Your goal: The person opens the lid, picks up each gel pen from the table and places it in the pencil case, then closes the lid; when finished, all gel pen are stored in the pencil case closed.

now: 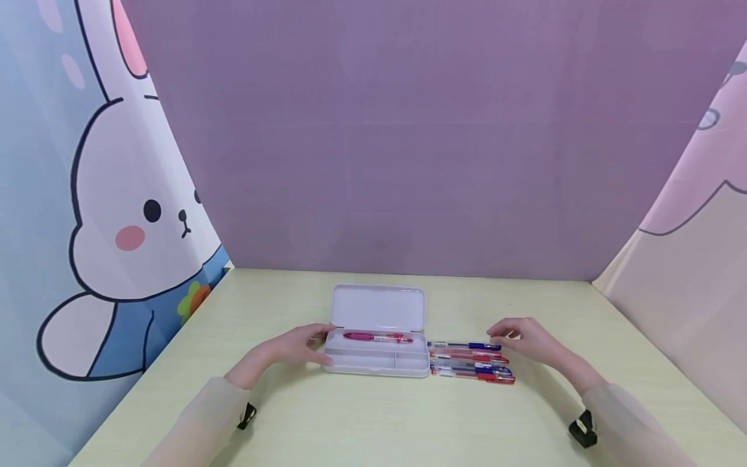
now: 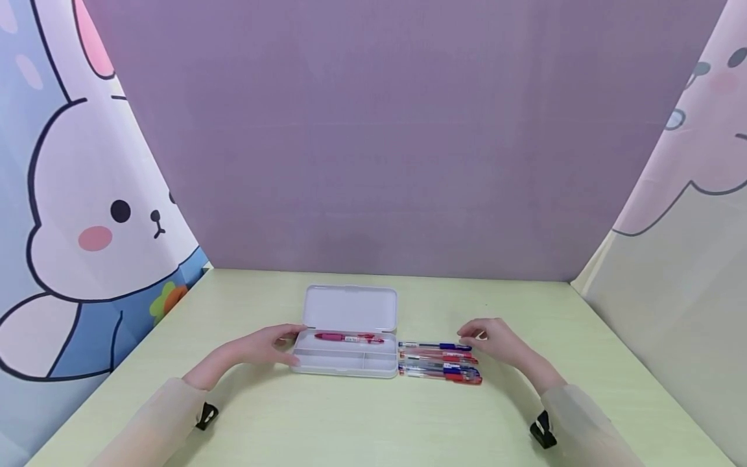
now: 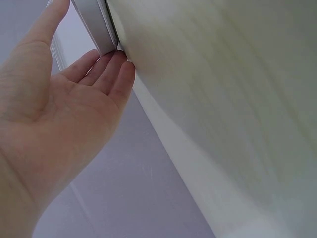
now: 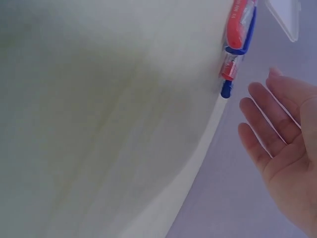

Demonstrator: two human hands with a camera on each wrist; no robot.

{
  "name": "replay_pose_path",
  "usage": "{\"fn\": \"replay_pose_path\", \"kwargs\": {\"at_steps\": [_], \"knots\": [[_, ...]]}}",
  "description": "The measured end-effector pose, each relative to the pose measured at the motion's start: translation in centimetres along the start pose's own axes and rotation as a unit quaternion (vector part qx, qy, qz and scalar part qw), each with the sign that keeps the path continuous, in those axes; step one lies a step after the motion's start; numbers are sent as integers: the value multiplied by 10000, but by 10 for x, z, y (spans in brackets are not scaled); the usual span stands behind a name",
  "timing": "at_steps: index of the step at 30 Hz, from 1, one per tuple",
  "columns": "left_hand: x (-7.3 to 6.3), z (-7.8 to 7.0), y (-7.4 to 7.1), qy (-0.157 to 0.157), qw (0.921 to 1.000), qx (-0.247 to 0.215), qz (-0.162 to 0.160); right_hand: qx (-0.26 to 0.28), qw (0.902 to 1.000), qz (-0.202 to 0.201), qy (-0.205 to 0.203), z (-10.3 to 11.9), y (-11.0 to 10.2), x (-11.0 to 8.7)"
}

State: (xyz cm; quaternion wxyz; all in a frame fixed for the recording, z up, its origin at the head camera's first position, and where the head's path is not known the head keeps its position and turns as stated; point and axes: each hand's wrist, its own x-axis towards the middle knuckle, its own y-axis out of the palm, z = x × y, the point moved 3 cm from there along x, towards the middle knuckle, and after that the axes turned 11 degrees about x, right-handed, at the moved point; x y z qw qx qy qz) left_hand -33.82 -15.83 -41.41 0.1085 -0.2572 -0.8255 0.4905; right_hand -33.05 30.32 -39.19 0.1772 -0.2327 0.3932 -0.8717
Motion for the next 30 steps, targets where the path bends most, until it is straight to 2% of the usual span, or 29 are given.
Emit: {"fn": "replay_pose_path", "kwargs": {"at_steps": [6,14,21,30], "knots": [[0,-2,-1,55,9999,-113,26,9,9996,214,171,-4,4,3],[-2,-5,-2,49,10000,-48,0,-70,9991,410,51,-3,6,5],[-3,-5,-2,44,10000,-52,-5,36,9978,625,228,-7,9,6],[-3,-5,-2,42,10000,-65,-5,-156,9978,493,414,-10,12,6]]}}
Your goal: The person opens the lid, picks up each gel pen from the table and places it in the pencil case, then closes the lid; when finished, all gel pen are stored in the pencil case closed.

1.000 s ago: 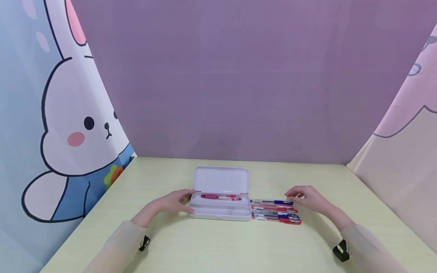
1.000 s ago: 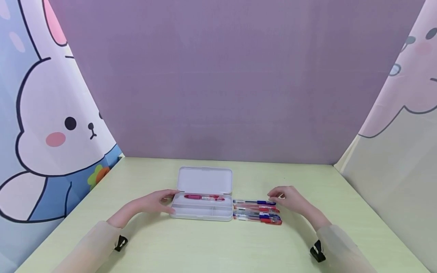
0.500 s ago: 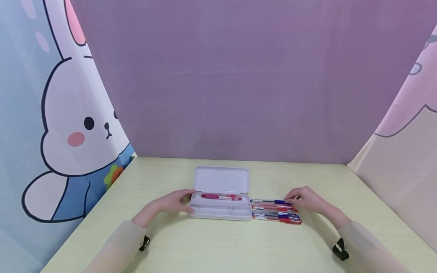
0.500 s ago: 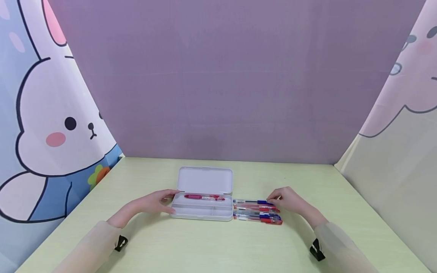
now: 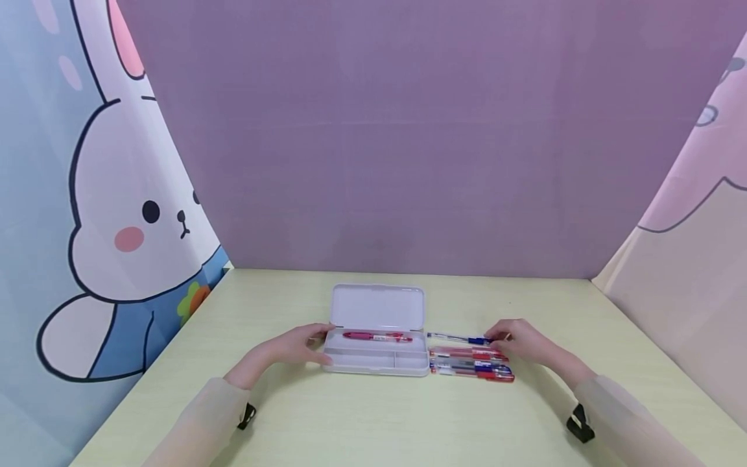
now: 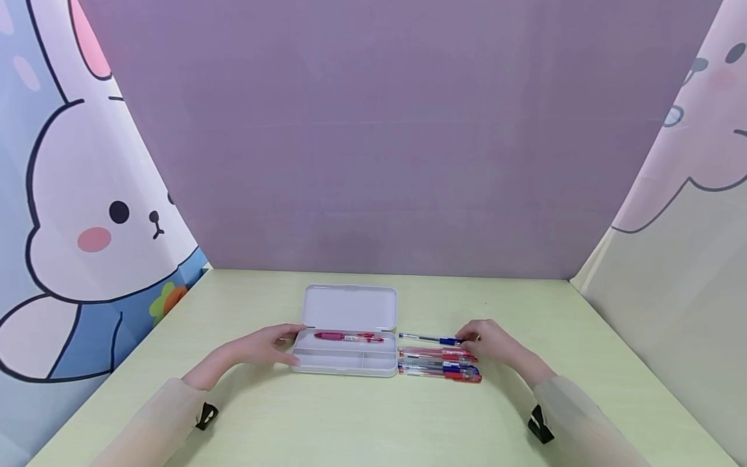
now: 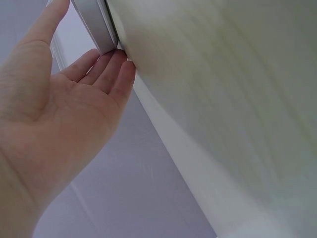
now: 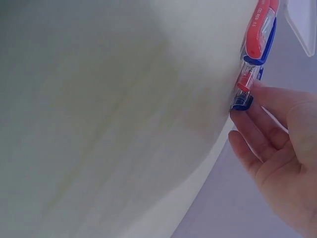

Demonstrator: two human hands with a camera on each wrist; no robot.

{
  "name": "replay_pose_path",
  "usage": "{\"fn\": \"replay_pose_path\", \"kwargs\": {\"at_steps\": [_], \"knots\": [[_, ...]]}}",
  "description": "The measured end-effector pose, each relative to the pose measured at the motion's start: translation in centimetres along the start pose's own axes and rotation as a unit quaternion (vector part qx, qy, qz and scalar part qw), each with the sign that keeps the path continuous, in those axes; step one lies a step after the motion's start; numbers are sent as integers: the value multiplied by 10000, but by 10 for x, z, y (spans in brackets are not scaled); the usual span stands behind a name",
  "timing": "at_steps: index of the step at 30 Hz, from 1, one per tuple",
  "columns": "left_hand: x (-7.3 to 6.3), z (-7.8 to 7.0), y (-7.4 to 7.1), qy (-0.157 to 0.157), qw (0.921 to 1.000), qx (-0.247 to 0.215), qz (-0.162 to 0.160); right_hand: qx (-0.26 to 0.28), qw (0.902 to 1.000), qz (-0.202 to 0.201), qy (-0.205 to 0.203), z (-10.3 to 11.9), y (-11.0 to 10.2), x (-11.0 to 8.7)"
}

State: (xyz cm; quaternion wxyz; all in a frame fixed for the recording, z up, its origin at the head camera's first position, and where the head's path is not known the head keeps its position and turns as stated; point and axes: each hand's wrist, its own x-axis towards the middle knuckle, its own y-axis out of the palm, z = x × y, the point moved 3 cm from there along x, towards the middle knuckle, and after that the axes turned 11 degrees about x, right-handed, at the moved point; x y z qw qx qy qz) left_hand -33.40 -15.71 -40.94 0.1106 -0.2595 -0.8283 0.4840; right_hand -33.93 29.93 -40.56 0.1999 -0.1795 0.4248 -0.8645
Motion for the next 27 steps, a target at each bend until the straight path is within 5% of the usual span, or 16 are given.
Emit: {"fn": "replay_pose_path", "kwargs": {"at_steps": [27], "knots": [[1,2,2,-174,9998,-32,27,-42,9969,-780,-96,14,-9,-2]]}}
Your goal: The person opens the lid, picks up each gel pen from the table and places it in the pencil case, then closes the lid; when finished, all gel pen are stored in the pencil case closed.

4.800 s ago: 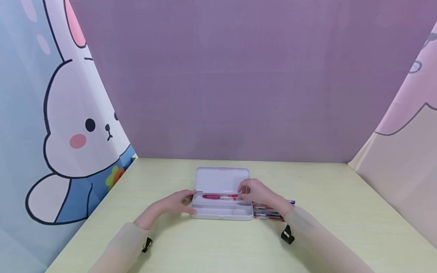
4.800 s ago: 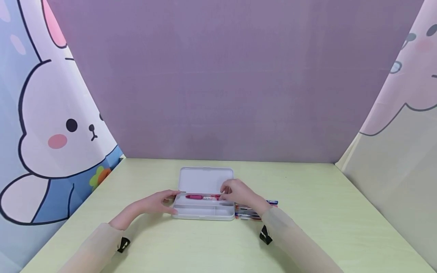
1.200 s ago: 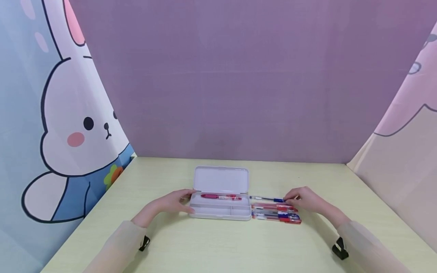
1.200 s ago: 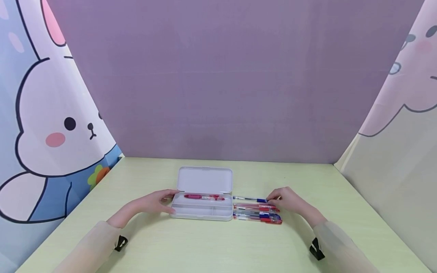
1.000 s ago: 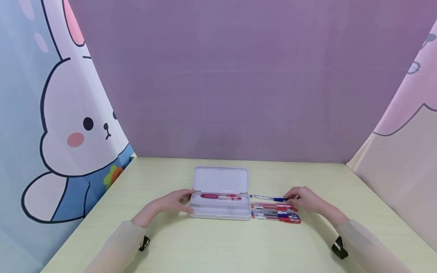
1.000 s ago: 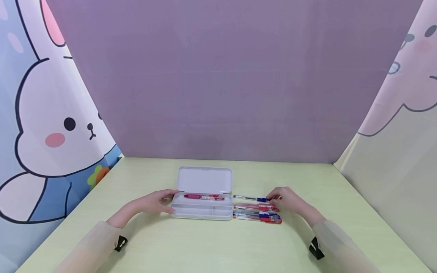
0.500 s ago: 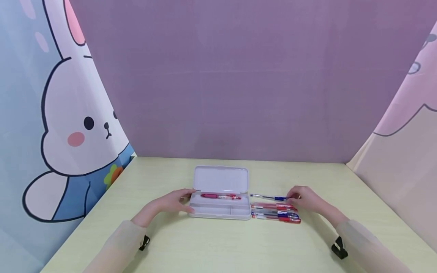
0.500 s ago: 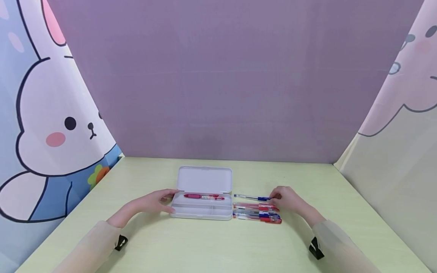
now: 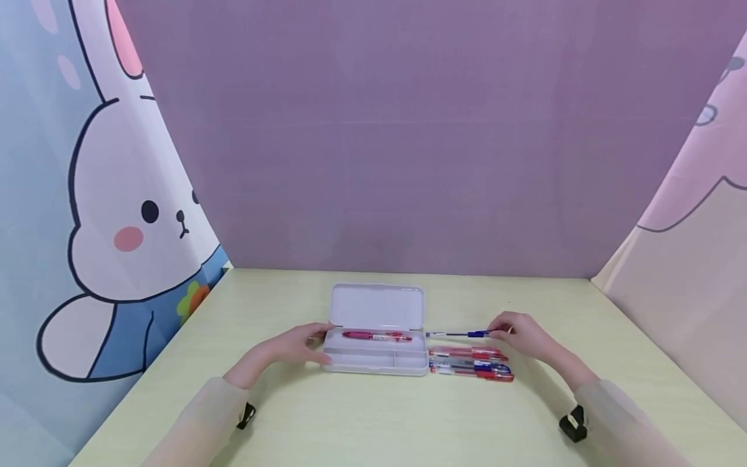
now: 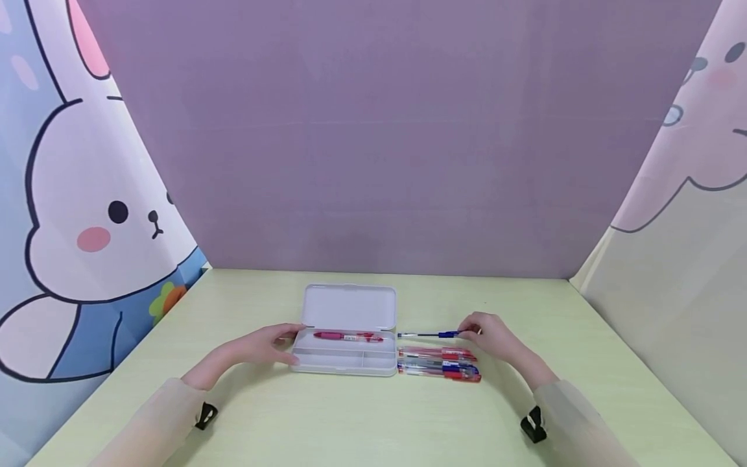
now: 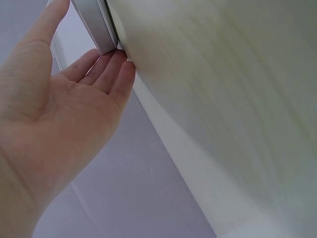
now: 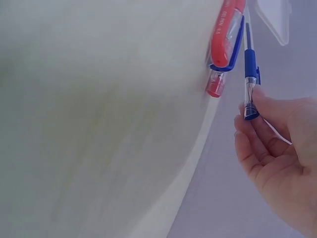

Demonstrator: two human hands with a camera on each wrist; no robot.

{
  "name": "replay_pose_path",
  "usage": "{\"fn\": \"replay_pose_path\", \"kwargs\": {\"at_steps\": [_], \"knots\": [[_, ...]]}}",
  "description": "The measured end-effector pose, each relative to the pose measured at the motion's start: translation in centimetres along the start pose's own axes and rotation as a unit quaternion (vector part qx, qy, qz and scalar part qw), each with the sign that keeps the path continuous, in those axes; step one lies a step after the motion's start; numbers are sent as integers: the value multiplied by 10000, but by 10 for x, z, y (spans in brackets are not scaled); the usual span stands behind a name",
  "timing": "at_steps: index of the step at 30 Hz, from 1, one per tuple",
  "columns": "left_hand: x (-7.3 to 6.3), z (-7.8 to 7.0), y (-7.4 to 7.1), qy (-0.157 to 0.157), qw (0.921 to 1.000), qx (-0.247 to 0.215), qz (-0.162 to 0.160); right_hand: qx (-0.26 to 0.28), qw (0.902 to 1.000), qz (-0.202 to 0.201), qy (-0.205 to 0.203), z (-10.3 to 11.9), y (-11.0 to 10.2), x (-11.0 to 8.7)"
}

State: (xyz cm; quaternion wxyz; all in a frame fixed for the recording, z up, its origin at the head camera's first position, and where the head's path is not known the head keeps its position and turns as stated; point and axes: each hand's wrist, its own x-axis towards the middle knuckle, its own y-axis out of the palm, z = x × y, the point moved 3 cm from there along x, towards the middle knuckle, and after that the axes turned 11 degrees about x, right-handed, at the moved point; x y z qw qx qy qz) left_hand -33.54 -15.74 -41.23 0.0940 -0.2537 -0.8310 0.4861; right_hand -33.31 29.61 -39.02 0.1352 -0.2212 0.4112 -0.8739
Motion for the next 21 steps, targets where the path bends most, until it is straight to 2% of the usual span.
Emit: {"fn": "replay_pose_path", "kwargs": {"at_steps": [21], "knots": [[2,1,1,0,10000,-65,-37,-55,9996,-266,-82,7,-5,2]]}}
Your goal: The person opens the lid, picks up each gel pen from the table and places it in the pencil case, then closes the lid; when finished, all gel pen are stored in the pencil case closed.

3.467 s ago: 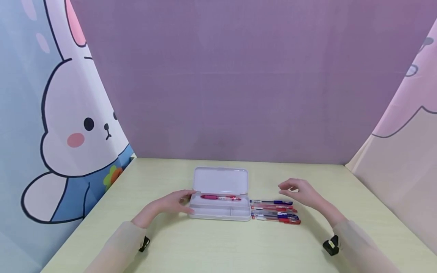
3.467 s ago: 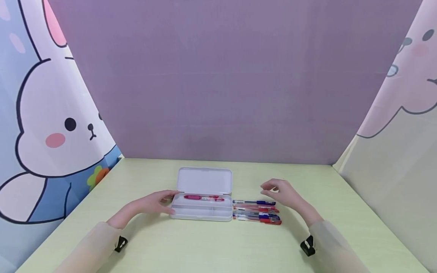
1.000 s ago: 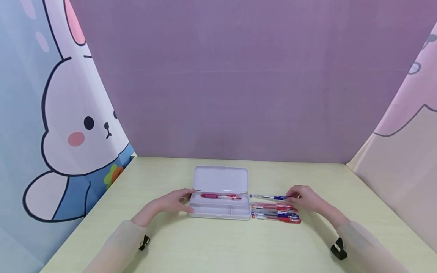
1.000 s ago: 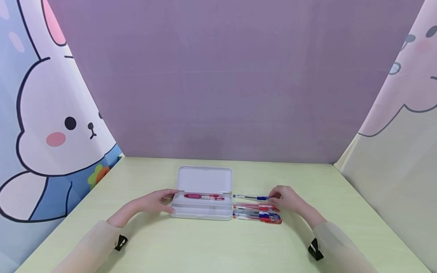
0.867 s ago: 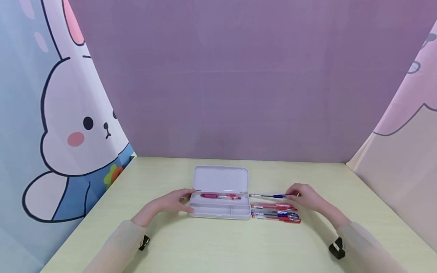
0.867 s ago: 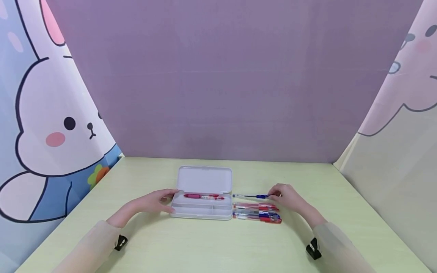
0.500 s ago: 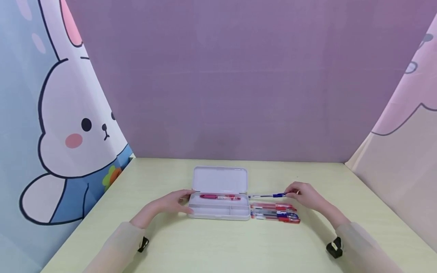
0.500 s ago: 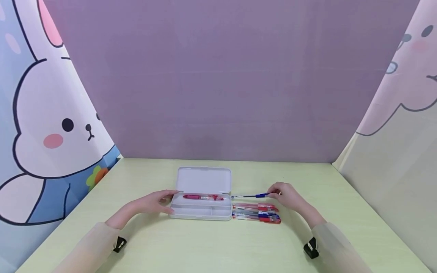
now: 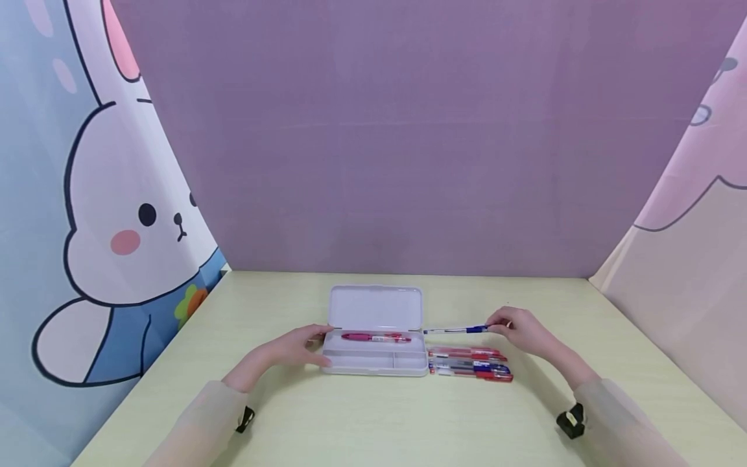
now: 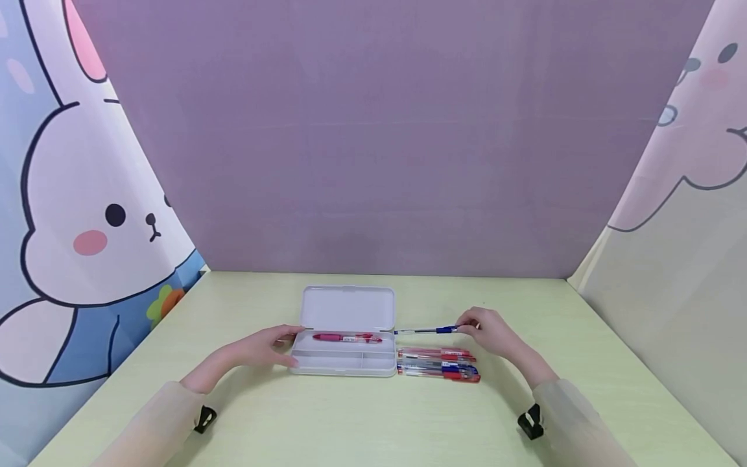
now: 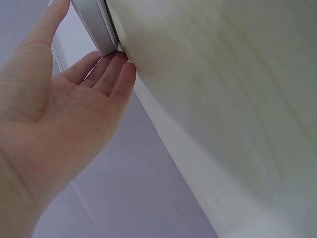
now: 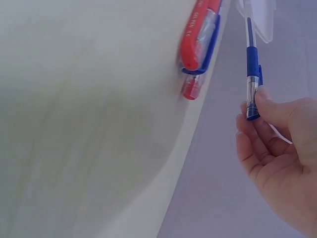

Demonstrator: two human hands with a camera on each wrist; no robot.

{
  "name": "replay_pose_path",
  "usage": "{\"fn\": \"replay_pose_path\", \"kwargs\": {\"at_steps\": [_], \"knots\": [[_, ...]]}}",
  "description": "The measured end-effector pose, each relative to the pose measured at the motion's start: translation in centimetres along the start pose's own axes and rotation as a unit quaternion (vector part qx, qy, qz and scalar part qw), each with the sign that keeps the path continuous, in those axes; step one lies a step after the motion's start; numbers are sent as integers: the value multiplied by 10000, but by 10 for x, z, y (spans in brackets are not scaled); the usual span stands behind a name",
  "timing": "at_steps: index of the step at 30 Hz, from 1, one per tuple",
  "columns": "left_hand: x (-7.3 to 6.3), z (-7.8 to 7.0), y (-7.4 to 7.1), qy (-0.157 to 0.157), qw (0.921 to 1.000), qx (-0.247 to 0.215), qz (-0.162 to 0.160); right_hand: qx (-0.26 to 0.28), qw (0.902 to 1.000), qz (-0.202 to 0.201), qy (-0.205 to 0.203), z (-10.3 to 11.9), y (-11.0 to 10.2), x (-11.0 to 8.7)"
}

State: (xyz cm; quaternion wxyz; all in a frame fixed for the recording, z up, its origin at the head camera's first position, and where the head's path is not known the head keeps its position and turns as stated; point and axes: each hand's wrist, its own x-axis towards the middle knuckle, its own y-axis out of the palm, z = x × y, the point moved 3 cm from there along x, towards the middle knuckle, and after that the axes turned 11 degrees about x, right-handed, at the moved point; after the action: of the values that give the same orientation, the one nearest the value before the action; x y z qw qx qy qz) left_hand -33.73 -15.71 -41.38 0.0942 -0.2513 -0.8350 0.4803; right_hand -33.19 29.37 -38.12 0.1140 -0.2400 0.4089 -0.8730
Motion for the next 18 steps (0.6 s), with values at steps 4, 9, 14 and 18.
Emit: {"fn": "replay_pose_path", "kwargs": {"at_steps": [4,9,14,18], "knots": [[0,1,0,30,10000,28,-11,38,10000,-29,-3,5,-2,1],[0,1,0,40,10000,38,-14,50,9999,-135,19,12,-1,4],[1,2,0,32,10000,39,-11,86,9981,-431,-426,21,3,8],[1,2,1,38,10000,46,-27,138,9966,-524,-617,28,8,14]]}}
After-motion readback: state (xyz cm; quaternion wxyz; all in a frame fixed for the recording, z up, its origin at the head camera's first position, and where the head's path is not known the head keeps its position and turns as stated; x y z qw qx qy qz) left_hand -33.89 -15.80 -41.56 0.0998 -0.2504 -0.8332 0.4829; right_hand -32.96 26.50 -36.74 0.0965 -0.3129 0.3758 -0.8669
